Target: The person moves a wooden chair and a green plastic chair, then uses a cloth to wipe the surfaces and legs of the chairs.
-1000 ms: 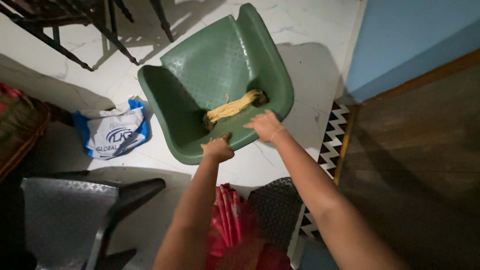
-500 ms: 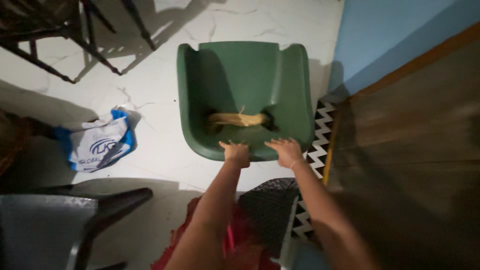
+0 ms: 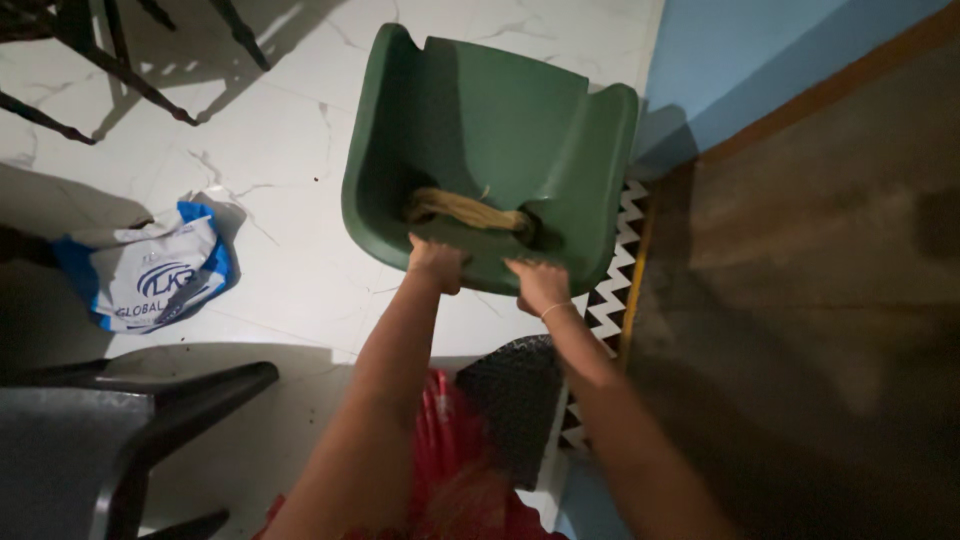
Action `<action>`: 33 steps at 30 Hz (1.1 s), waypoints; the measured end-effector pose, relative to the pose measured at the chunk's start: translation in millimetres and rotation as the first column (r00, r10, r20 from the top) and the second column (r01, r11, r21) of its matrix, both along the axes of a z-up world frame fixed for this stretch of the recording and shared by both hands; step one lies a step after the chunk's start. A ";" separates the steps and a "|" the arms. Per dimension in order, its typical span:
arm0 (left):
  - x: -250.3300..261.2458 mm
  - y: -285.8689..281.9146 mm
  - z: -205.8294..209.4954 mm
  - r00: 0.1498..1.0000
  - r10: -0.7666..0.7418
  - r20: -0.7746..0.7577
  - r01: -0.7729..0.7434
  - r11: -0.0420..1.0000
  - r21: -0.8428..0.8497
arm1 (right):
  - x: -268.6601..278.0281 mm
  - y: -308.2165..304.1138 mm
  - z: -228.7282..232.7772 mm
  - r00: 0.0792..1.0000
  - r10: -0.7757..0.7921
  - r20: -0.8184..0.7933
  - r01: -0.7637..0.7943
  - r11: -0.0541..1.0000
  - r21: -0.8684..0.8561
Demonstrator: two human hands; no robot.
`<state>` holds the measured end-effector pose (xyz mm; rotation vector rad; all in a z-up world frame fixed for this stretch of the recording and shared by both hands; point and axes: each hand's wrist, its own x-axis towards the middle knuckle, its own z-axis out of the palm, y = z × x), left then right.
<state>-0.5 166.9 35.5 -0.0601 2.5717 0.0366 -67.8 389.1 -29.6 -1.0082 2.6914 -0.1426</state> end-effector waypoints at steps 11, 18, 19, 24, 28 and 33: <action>-60.1 -7.1 14.7 0.999 -0.041 0.005 0.040 0.993 0.108 | -40.5 -9.7 81.4 0.985 -0.112 0.133 0.092 0.984 0.151; -83.3 -10.8 32.9 0.995 0.090 0.041 -0.099 0.913 0.395 | -69.8 -17.6 98.2 0.971 -0.042 0.235 -0.032 0.953 0.303; -85.2 -10.3 30.2 0.982 0.188 0.015 -0.177 0.894 0.412 | -71.0 -18.2 96.4 0.969 -0.043 0.244 -0.034 0.953 0.302; -79.4 -1.9 19.4 0.915 0.398 -0.069 -0.344 0.857 0.383 | -106.9 -6.5 67.7 0.692 0.158 0.704 -0.304 0.949 0.086; -72.2 -1.2 15.3 0.809 0.564 -0.166 -0.484 0.799 0.358 | -148.9 -25.1 5.1 0.311 -0.035 0.950 -0.107 0.992 0.072; -55.1 -1.6 29.4 0.772 0.588 -0.239 -0.483 0.789 0.381 | -182.6 -95.1 -107.8 0.485 0.040 0.873 -0.190 0.980 0.061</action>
